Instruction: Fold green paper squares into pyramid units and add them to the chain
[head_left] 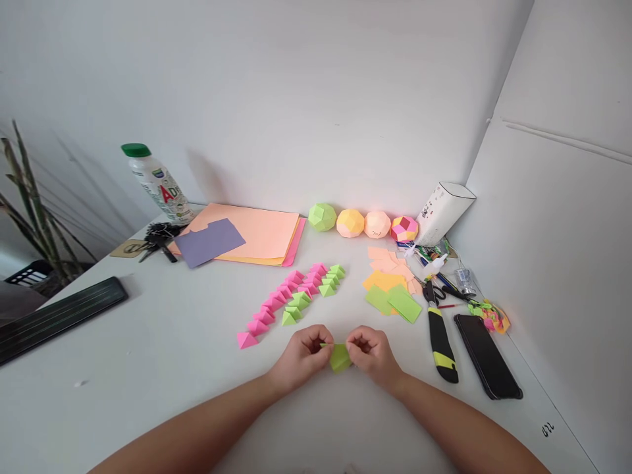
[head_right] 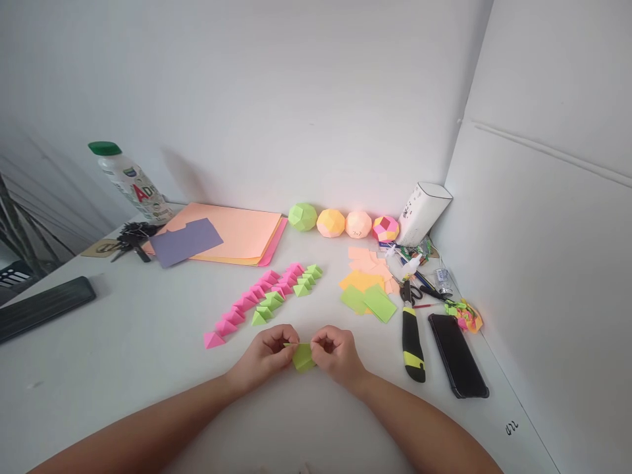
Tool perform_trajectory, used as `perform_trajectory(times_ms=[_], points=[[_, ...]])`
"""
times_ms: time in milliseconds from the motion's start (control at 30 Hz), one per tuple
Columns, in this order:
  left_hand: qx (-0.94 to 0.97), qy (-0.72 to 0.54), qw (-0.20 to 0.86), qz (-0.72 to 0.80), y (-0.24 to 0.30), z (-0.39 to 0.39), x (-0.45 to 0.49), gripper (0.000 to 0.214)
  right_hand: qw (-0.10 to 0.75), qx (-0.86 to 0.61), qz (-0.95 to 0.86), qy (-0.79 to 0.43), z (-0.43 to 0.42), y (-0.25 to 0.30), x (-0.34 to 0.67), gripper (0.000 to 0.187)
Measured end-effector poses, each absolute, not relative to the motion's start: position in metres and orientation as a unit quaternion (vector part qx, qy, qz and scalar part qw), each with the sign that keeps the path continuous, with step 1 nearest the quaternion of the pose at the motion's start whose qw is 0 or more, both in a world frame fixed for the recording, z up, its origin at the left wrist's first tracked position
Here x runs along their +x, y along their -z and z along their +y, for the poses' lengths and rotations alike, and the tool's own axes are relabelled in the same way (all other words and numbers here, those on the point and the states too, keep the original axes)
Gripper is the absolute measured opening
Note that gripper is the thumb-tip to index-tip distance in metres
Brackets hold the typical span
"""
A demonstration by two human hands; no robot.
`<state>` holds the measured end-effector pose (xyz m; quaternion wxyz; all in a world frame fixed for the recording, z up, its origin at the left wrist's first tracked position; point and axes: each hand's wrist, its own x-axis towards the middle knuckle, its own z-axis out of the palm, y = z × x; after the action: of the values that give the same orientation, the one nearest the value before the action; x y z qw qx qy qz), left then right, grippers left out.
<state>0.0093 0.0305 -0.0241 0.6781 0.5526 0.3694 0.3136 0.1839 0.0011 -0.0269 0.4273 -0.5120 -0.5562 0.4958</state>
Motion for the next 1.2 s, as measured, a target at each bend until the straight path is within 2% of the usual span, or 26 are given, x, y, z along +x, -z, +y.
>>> perform_trajectory(times_ms=[233, 433, 633, 867, 1200], points=[[0.517, -0.327, 0.701, 0.366, 0.0293, 0.0345, 0.0059, 0.017, 0.475, -0.476, -0.487, -0.557, 0.0018, 0.0311, 0.1894, 0.013], [0.516, -0.329, 0.706, 0.355, 0.0319, 0.034, 0.0078, 0.017, 0.41, -0.476, -0.549, -0.552, 0.0007, 0.0289, 0.1864, 0.019], [0.476, -0.374, 0.701, 0.377, 0.0322, 0.0351, 0.0068, 0.021, 0.429, -0.475, -0.534, -0.553, 0.0012, 0.0321, 0.1888, 0.02], [0.49, -0.343, 0.727, 0.336, 0.0284, 0.0314, 0.0102, 0.029, 0.426, -0.469, -0.54, -0.554, 0.0022, 0.032, 0.1868, 0.02], [0.508, -0.321, 0.716, 0.356, 0.0266, 0.0304, 0.011, 0.02, 0.409, -0.482, -0.559, -0.536, 0.0, 0.0317, 0.1867, 0.019]])
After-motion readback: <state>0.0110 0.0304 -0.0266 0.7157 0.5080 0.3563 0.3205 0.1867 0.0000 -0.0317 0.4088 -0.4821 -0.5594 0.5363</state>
